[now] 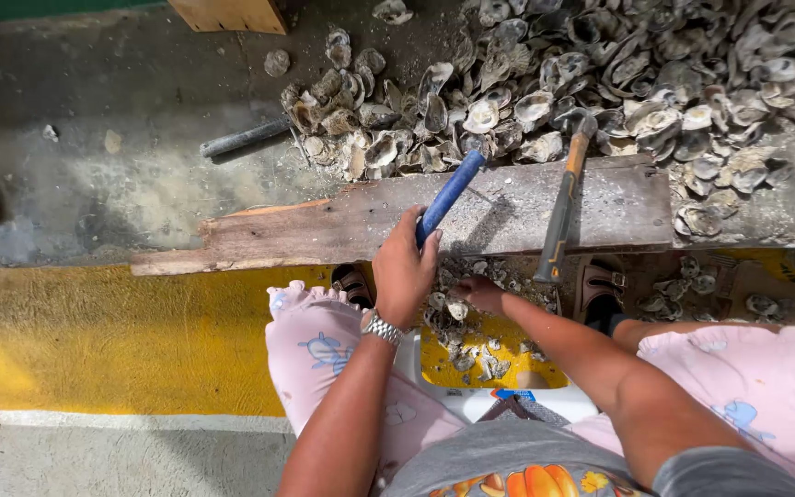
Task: Using a hammer and a blue tool to process or crush shucked oyster shells on a wooden plank.
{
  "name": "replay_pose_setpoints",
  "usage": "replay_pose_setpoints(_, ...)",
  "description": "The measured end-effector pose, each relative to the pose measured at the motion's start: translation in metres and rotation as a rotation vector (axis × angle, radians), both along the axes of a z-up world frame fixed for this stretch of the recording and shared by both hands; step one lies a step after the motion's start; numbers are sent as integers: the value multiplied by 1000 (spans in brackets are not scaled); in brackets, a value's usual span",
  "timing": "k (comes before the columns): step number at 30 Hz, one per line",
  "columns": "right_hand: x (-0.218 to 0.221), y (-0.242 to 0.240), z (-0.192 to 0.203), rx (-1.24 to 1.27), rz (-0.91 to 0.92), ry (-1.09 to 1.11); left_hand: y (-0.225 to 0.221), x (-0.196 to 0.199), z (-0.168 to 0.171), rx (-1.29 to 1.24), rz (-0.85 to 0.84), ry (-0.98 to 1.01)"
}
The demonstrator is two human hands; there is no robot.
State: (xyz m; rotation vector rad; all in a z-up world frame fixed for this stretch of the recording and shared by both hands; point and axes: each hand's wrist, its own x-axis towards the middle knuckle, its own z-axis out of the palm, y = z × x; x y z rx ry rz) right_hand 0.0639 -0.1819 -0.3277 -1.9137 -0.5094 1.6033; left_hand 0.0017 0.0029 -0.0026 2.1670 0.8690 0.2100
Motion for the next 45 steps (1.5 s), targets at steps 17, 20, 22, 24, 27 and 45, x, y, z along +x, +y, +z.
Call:
replay_pose_setpoints(17,101,-329,354,-356,-277,-1390,-59,-57,13,869,-369,-158)
replay_pose_setpoints(20,97,-371,336,-398,-404,-1502,-69,-65,15,918,-443,-139)
replay_pose_setpoints(22,88,-359,338,-409,-500,-1437,-73,-72,13,928,-470,-123)
replay_pose_setpoints(24,88,-340,334,-352,-403,-1494,-74,-76,9,903,-484,-213)
replay_pose_setpoints(27,67,-284,358,-171,-407,-1407,-76,-82,17,904,-477,-164)
replay_pose_setpoints(45,-7,-120,321,512,-210,-944,-65,-110,10,276,-142,-309)
